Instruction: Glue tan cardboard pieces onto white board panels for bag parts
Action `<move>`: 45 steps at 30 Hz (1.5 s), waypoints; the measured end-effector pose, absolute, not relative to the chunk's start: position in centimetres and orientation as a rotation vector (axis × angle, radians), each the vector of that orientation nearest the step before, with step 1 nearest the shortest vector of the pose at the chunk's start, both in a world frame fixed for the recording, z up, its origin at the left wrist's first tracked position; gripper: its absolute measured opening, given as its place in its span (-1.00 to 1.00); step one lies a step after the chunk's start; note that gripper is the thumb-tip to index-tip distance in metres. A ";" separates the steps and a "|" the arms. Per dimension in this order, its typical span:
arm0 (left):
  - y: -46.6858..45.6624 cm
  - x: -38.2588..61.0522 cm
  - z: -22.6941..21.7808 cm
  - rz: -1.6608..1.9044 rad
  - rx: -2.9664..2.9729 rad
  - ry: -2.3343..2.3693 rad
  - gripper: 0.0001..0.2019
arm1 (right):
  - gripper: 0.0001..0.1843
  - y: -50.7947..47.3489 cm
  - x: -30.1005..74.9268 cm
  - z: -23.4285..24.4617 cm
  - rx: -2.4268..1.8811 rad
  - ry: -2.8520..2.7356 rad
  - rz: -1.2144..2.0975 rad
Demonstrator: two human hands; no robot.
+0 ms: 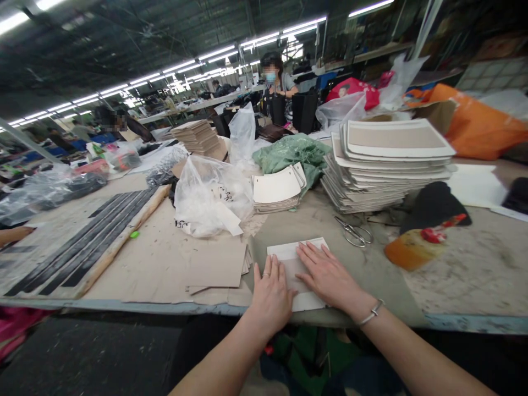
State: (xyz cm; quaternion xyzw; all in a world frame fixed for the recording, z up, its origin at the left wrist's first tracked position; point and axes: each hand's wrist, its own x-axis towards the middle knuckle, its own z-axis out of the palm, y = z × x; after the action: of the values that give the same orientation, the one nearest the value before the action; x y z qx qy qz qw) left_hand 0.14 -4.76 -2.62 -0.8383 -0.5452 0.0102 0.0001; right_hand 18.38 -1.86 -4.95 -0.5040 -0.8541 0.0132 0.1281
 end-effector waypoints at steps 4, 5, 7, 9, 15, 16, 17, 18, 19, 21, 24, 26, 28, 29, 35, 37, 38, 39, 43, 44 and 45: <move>-4.5 0.7 -3.3 0.027 -2.657 -1.679 -0.31 | -0.33 -1.9 18.6 -5.3 -1.471 -2.508 0.028; -4.4 0.6 -3.3 0.020 -2.659 -1.683 -0.30 | -0.33 -1.9 18.7 -5.5 -1.465 -2.512 0.028; -4.3 0.5 -3.3 0.011 -2.668 -1.691 -0.30 | -0.33 -1.8 18.8 -5.7 -1.449 -2.514 0.031; -4.3 0.3 -3.2 0.013 -2.682 -1.689 -0.29 | -0.34 -1.6 18.9 -5.9 -1.432 -2.514 0.038; -4.1 0.2 -3.1 0.022 -2.709 -1.665 -0.30 | -0.33 -1.6 18.8 -5.5 -1.448 -2.528 0.067; -4.0 0.2 -3.1 0.017 -2.708 -1.667 -0.30 | -0.33 -1.6 18.8 -5.4 -1.457 -2.526 0.076; -4.0 0.2 -3.2 0.013 -2.706 -1.675 -0.30 | -0.33 -1.6 18.8 -5.2 -1.466 -2.525 0.087; -3.9 0.2 -3.2 0.014 -2.705 -1.683 -0.31 | -0.33 -1.7 18.8 -5.1 -1.474 -2.525 0.099; -3.9 0.2 -3.2 0.017 -2.707 -1.691 -0.31 | -0.33 -1.7 18.8 -5.0 -1.483 -2.526 0.111; -3.8 0.2 -3.2 0.030 -2.714 -1.701 -0.31 | -0.32 -1.7 18.8 -4.7 -1.501 -2.527 0.133; -3.6 0.2 -3.1 0.051 -2.721 -1.698 -0.33 | -0.31 -1.7 18.8 -4.6 -1.521 -2.522 0.157; -3.6 0.2 -3.0 0.057 -2.725 -1.685 -0.33 | -0.31 -1.7 18.8 -4.6 -1.526 -2.521 0.167; -3.6 0.2 -3.0 0.048 -2.726 -1.672 -0.33 | -0.31 -1.7 18.9 -4.7 -1.526 -2.519 0.174; -3.6 0.2 -3.1 0.040 -2.724 -1.669 -0.33 | -0.30 -1.7 18.9 -4.7 -1.527 -2.513 0.176; -3.7 0.1 -2.9 0.032 -2.741 -1.701 -0.32 | -0.29 -1.6 19.4 -5.5 -1.553 -2.460 0.115; -3.6 0.0 -2.7 0.011 -2.755 -1.705 -0.31 | -0.30 -1.7 19.6 -5.8 -1.567 -2.449 0.078; -3.6 -0.1 -2.6 -0.005 -2.764 -1.709 -0.31 | -0.31 -1.7 19.7 -5.9 -1.574 -2.445 0.061; -3.5 -0.3 -2.5 -0.021 -2.774 -1.714 -0.32 | -0.31 -1.7 19.8 -6.0 -1.580 -2.443 0.046; -2.8 -1.1 -2.2 -0.113 -2.824 -1.763 -0.37 | -0.31 -1.6 20.0 -6.2 -1.624 -2.448 0.008; -2.6 -1.4 -2.1 -0.152 -2.832 -1.786 -0.38 | -0.31 -1.6 20.1 -6.2 -1.642 -2.444 0.002; -2.3 -1.5 -2.0 -0.198 -2.839 -1.810 -0.41 | -0.31 -1.6 20.2 -6.1 -1.661 -2.439 -0.003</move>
State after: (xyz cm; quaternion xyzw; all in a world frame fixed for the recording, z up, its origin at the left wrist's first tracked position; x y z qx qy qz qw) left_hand -1.54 -2.28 -2.00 -0.8361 -0.5332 -0.0584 -0.1152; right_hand 20.18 -1.56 -6.14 -0.5602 -0.8229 -0.0010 0.0952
